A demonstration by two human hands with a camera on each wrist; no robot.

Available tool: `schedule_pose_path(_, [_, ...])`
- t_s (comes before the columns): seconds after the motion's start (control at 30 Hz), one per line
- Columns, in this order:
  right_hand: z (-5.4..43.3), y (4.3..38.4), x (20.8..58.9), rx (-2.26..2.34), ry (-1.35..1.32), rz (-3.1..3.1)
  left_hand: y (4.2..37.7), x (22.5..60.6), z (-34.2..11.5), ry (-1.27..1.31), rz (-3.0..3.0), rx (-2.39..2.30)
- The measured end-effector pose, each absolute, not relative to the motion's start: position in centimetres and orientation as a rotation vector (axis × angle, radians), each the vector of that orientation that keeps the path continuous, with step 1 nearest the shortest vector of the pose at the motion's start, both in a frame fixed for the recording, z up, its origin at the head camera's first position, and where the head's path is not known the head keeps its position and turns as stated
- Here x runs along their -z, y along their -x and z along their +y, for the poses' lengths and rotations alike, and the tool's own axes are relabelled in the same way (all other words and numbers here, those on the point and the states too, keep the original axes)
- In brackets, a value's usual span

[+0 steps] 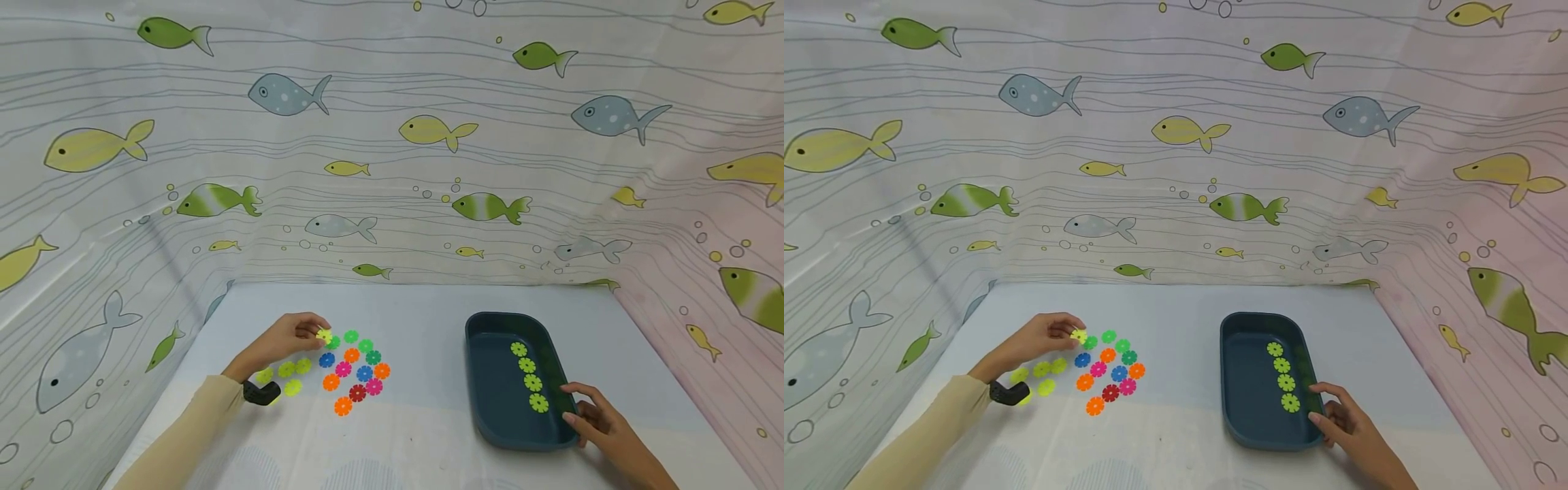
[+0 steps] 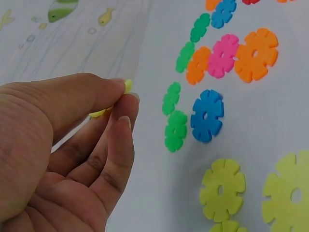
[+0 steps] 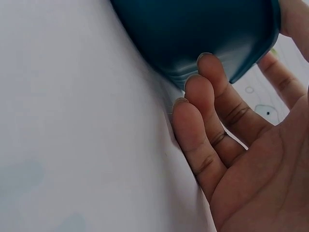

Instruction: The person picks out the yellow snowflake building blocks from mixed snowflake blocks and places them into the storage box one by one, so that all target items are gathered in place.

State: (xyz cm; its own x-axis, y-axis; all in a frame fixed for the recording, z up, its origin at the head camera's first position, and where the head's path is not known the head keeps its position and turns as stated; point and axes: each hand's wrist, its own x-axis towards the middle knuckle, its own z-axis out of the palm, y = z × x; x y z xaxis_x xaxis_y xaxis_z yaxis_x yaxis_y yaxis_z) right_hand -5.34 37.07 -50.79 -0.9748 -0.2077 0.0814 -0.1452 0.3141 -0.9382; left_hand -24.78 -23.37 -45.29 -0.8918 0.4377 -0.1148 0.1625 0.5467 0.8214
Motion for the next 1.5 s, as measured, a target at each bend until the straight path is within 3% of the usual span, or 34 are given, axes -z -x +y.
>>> schedule_pose_path(1.5, [37.1,5.3,50.9,1.783,0.317,2.494,25.0,43.2,-14.2,-0.895,2.164,-1.265])
